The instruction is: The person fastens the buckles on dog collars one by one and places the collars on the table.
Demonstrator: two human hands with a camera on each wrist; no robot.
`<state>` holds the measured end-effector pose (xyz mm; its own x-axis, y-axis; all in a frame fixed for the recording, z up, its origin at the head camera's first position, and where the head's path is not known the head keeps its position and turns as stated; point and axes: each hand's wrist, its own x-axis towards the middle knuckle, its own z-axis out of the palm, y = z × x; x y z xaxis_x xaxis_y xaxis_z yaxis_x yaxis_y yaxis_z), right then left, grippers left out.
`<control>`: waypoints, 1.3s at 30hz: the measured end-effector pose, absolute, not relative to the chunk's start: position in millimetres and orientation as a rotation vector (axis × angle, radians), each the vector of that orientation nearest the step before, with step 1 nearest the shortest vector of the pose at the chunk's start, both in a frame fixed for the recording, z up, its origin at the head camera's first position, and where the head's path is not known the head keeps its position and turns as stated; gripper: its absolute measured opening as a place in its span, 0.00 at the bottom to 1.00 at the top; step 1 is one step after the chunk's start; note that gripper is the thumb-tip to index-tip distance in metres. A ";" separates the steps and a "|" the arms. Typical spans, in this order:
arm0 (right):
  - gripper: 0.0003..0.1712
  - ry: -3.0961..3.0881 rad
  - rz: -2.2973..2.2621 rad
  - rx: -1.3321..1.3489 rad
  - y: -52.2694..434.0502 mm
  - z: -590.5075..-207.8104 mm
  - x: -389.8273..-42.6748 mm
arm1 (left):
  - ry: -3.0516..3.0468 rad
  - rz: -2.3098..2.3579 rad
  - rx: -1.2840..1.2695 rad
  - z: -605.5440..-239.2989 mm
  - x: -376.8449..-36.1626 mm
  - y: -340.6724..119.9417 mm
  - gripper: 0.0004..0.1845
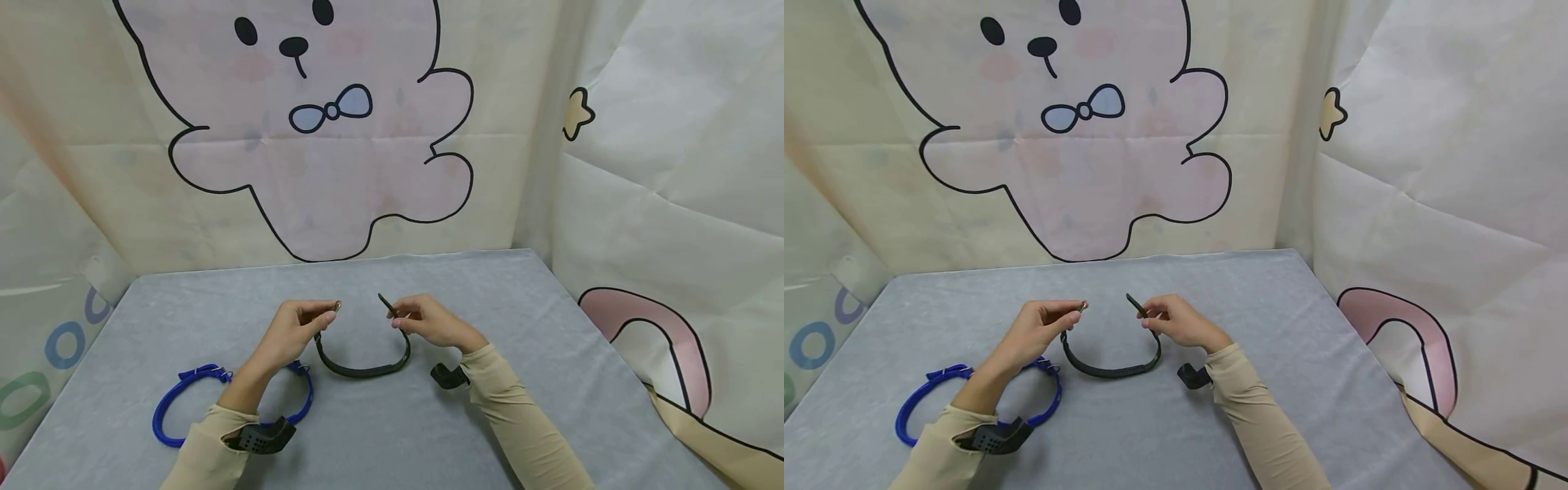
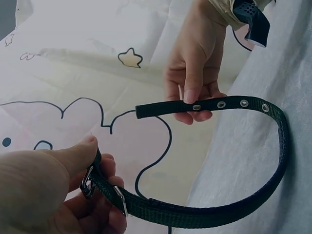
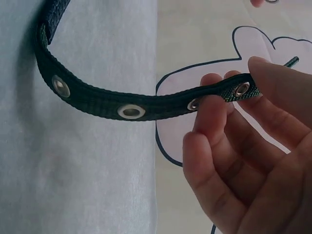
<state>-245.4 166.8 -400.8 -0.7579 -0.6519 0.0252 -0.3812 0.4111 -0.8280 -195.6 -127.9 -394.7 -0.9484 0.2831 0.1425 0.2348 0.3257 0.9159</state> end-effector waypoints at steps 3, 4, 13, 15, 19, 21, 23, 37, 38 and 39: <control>0.14 2.364 -1.266 -0.919 165.4 -399.5 -243.6 | 2.534 1.718 0.512 -394.4 -195.6 -128.0 0.18; 0.13 2.359 -1.265 -0.933 165.0 -399.2 -242.9 | 2.537 1.714 0.518 -394.3 -195.7 -128.0 0.18; 0.11 2.350 -1.230 -0.995 158.0 -394.1 -238.1 | 2.523 1.689 0.576 -392.0 -195.4 -124.3 0.17; 0.11 2.349 -1.217 -0.992 155.7 -393.9 -236.6 | 2.515 1.689 0.584 -391.6 -194.7 -123.2 0.17; 0.10 2.347 -1.203 -1.003 151.1 -395.4 -233.7 | 2.509 1.685 0.601 -392.6 -193.7 -121.7 0.17; 0.11 2.350 -1.205 -1.021 149.2 -395.9 -232.2 | 2.512 1.685 0.618 -393.3 -193.7 -120.9 0.16; 0.11 2.356 -1.208 -1.026 147.6 -395.9 -230.8 | 2.514 1.687 0.636 -393.7 -193.7 -119.9 0.16; 0.10 2.427 -1.150 -1.018 139.9 -392.2 -222.9 | 2.511 1.653 0.686 -392.8 -191.1 -111.4 0.16; 0.10 2.425 -1.154 -1.024 139.5 -392.3 -222.5 | 2.509 1.651 0.689 -393.0 -190.8 -110.8 0.16; 0.10 2.421 -1.161 -1.028 139.1 -392.4 -222.0 | 2.507 1.650 0.692 -393.3 -190.5 -110.3 0.15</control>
<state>-222.0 139.1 -392.4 -0.7135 -0.6979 0.0620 -0.4854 0.4286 -0.7620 -190.5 -110.3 -393.3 -0.8973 0.3983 0.1905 0.3325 0.3259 0.8850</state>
